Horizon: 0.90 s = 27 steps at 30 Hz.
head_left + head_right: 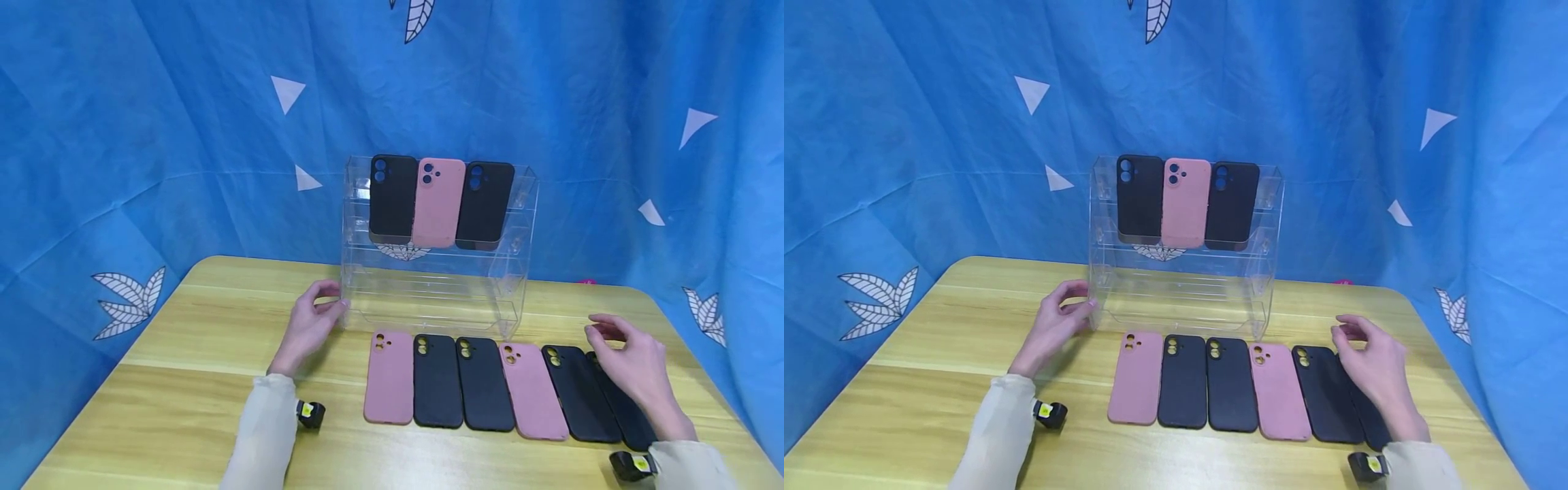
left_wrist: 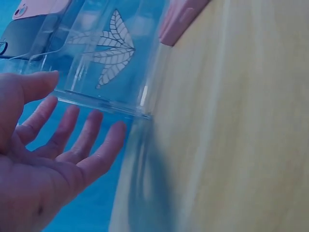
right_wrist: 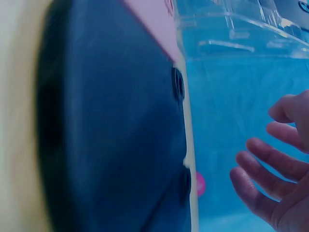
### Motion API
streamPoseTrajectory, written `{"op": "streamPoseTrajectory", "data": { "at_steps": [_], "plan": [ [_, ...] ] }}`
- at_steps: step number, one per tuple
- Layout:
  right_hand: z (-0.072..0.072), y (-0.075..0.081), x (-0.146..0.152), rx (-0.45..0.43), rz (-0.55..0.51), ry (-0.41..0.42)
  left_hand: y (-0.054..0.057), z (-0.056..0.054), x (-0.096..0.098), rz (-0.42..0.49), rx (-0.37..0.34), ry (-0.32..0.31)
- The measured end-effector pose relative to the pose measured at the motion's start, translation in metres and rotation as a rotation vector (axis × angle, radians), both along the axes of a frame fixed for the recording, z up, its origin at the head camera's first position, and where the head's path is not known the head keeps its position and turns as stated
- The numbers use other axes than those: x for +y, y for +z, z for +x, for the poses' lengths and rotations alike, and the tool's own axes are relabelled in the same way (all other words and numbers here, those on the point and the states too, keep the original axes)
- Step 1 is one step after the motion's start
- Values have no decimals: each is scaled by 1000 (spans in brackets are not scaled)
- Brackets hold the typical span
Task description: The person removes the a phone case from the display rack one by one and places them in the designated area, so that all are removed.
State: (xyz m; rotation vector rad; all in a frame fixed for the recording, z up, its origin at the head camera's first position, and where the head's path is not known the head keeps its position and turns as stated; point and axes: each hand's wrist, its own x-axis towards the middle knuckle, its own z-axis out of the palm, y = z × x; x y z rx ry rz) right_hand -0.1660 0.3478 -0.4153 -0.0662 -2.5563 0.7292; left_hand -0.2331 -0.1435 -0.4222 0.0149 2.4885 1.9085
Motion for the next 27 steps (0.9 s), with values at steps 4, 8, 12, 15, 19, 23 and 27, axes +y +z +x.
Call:
{"op": "streamPoseTrajectory", "data": {
  "at_steps": [4, 8, 12, 15, 19, 23, 27],
  "plan": [
    [-12, 3, -16, 0, -59, 35, 11, -2, -1, 10, 98, 33],
    [-25, 5, -31, 10, -113, 48, 25, -4, 2, 31, 202, 92],
    [-37, 9, -46, 42, -158, 53, 45, -5, 9, 59, 298, 152],
    [-45, 11, -56, 56, -206, 64, 59, -8, 15, 72, 370, 174],
    [-54, 13, -67, 50, -310, 93, 78, -14, 25, 95, 441, 176],
    [-59, 15, -76, 24, -397, 112, 94, -19, 36, 91, 476, 182],
    [-63, 16, -84, 6, -447, 129, 105, -26, 45, 50, 478, 189]
  ]
}}
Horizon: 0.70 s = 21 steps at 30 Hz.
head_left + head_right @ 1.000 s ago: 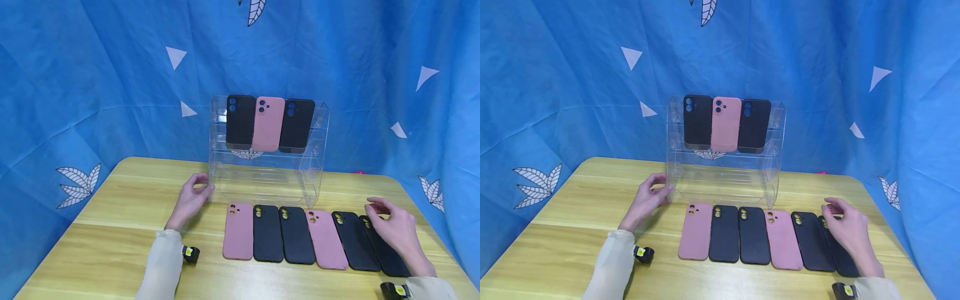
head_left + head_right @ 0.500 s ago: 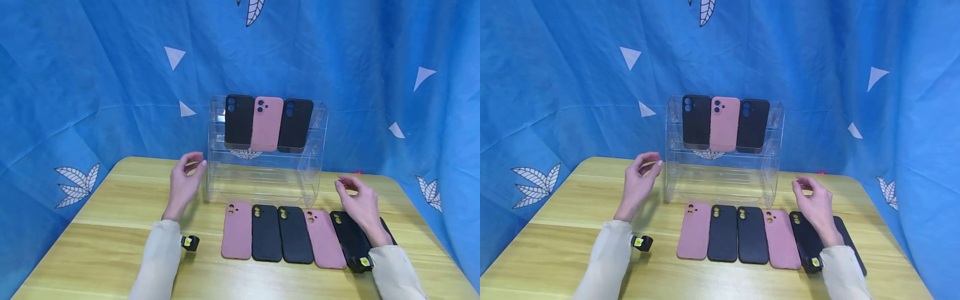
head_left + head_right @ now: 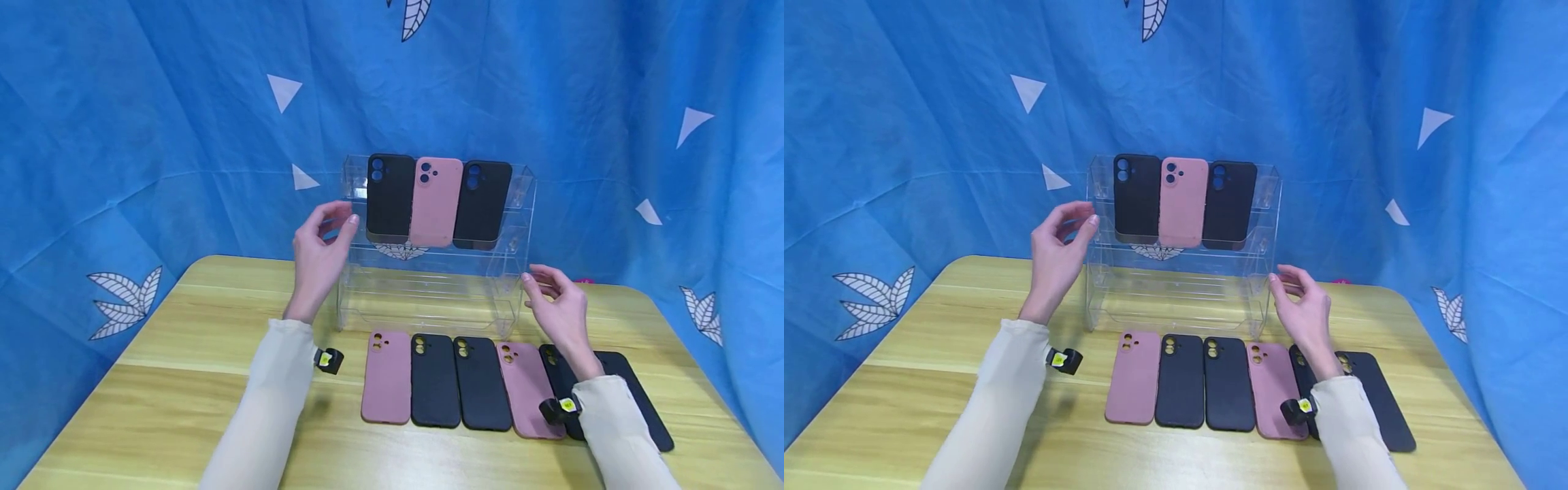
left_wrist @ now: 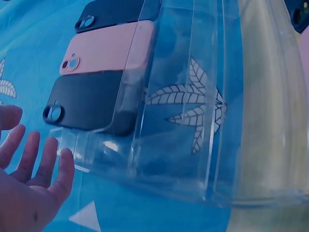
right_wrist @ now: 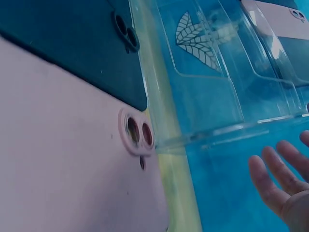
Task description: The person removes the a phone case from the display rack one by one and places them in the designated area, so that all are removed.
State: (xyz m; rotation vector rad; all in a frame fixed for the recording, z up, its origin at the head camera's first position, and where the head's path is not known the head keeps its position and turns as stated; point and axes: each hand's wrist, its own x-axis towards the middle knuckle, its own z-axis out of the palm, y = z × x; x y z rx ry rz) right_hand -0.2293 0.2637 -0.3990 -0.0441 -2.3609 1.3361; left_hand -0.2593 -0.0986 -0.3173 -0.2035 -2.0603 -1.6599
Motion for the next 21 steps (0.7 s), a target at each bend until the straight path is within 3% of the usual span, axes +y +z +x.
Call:
{"op": "streamPoseTrajectory", "data": {
  "at_steps": [14, 21],
  "plan": [
    [-11, 1, -10, 4, -138, 36, 33, -30, 23, -177, -73, 54],
    [-14, 3, -10, -8, -168, 26, 38, -39, 27, -187, -92, 78]
  ]
}}
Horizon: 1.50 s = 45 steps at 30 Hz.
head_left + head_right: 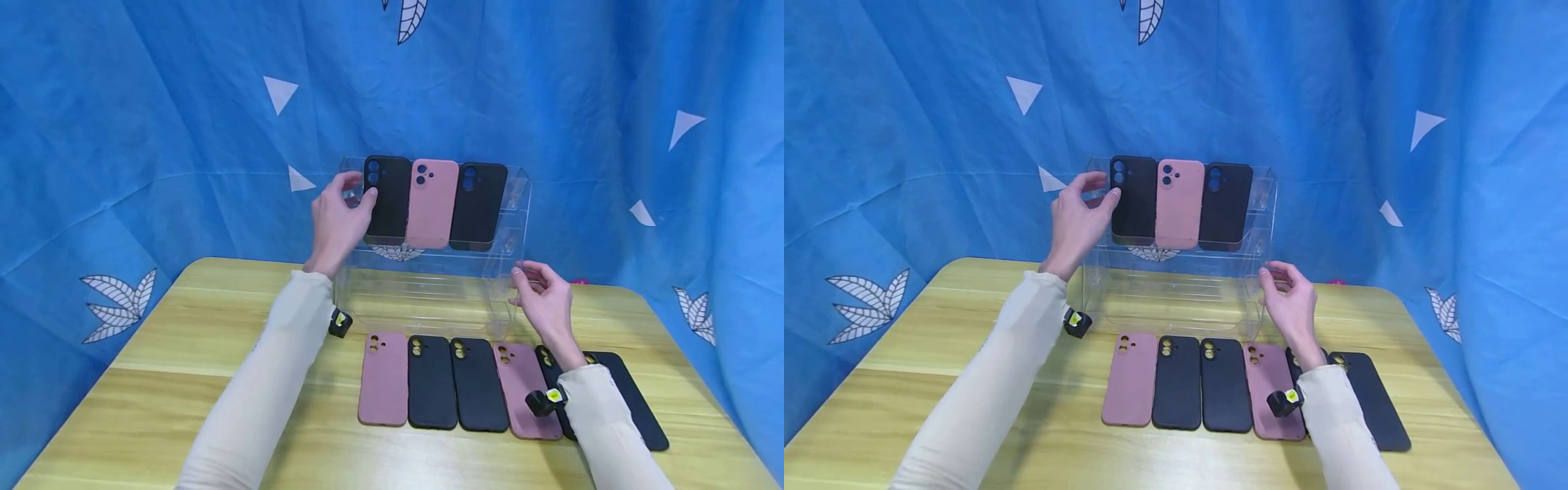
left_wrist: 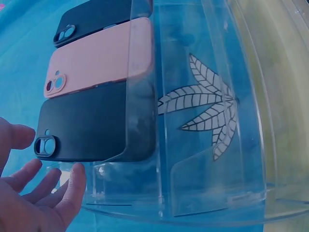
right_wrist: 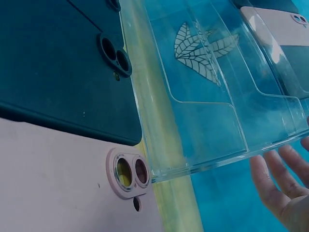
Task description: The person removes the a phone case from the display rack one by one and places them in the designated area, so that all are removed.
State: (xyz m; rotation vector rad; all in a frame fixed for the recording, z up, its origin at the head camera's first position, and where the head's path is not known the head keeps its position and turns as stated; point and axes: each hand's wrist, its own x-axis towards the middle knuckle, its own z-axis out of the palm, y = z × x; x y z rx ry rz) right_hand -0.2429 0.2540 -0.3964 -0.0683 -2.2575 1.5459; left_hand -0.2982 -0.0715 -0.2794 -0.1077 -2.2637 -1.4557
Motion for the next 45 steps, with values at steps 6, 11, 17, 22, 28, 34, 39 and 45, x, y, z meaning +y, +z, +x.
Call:
{"op": "streamPoseTrajectory", "data": {
  "at_steps": [6, 11, 17, 22, 28, 34, 39, 45],
  "plan": [
    [-3, -2, 1, -33, -21, -10, -3, -5, 1, 18, -6, 0],
    [-4, -2, 1, -41, -40, -9, -7, -7, 2, 8, 8, 12],
    [-1, -1, 0, -43, -30, -8, -11, -10, 7, -34, 16, 56],
    [-1, -2, 0, -44, -37, -2, -10, -11, 10, -63, 15, 100],
    [-1, -3, 0, -38, -39, -2, -6, -9, 9, -72, 21, 110],
    [-2, -4, 1, -44, -32, -7, -8, -10, 5, -14, 57, 82],
    [-2, -4, 1, -43, -23, -6, -8, -12, 0, 36, 91, 56],
    [0, -2, 1, -31, -15, 6, -8, -12, -4, 100, 131, 27]
  ]
}}
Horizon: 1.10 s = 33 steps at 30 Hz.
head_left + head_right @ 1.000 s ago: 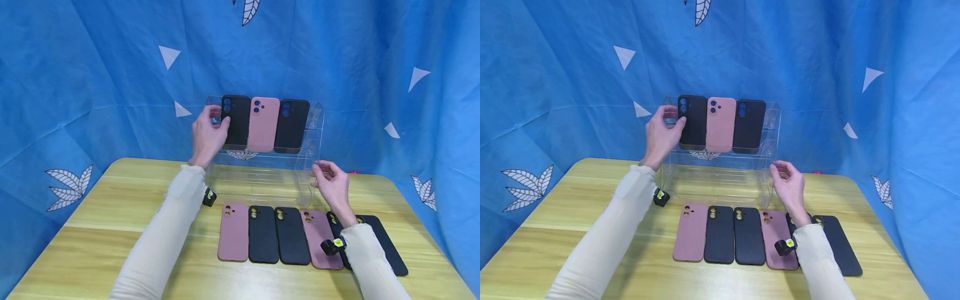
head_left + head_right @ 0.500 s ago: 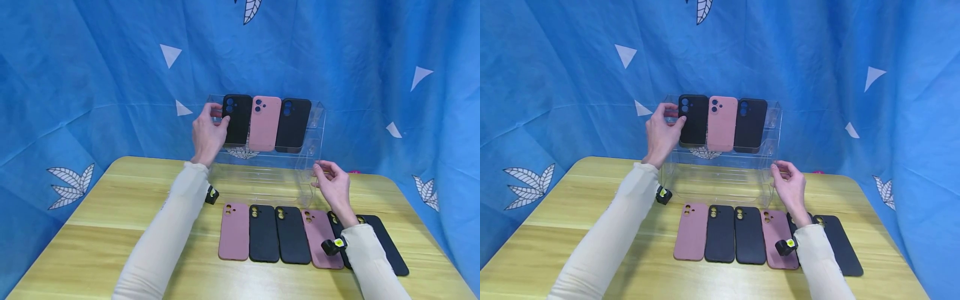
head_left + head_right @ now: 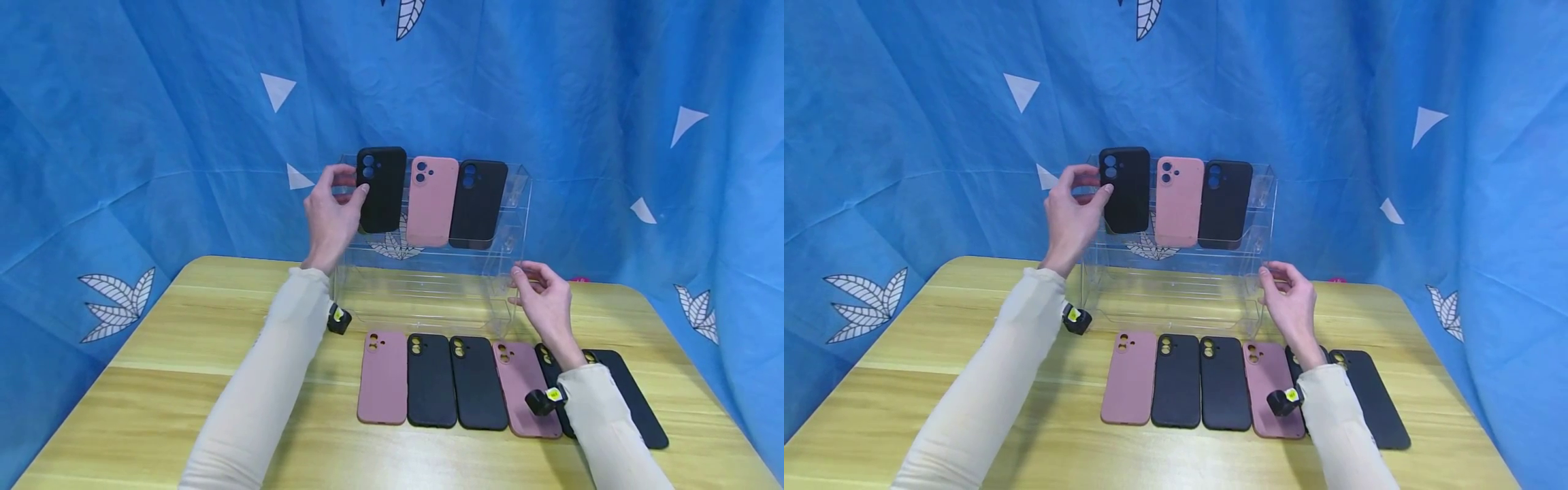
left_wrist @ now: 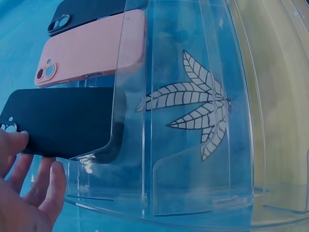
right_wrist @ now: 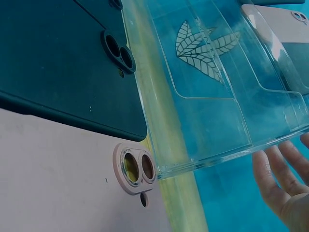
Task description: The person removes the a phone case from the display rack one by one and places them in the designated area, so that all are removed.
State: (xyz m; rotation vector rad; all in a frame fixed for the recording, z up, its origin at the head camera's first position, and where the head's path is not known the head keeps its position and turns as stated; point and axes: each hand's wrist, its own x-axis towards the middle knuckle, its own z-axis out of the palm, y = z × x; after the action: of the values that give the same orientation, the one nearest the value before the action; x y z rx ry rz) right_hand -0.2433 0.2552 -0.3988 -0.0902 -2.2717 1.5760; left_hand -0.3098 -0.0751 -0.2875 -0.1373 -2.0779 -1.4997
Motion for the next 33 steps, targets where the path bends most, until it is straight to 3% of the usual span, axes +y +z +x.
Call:
{"op": "streamPoseTrajectory", "data": {
  "at_steps": [7, 12, 22, 33],
  "plan": [
    [0, 0, -2, -2, 10, 8, -1, 1, -5, 100, 60, -46],
    [0, 0, -2, -10, 11, 9, 1, 3, -7, 157, 87, -113],
    [-2, -4, -1, -20, 2, 10, 2, 12, -8, 152, 141, -264],
    [-1, -6, -4, -1, 4, 13, -12, 33, -15, 178, 114, -333]
  ]
}}
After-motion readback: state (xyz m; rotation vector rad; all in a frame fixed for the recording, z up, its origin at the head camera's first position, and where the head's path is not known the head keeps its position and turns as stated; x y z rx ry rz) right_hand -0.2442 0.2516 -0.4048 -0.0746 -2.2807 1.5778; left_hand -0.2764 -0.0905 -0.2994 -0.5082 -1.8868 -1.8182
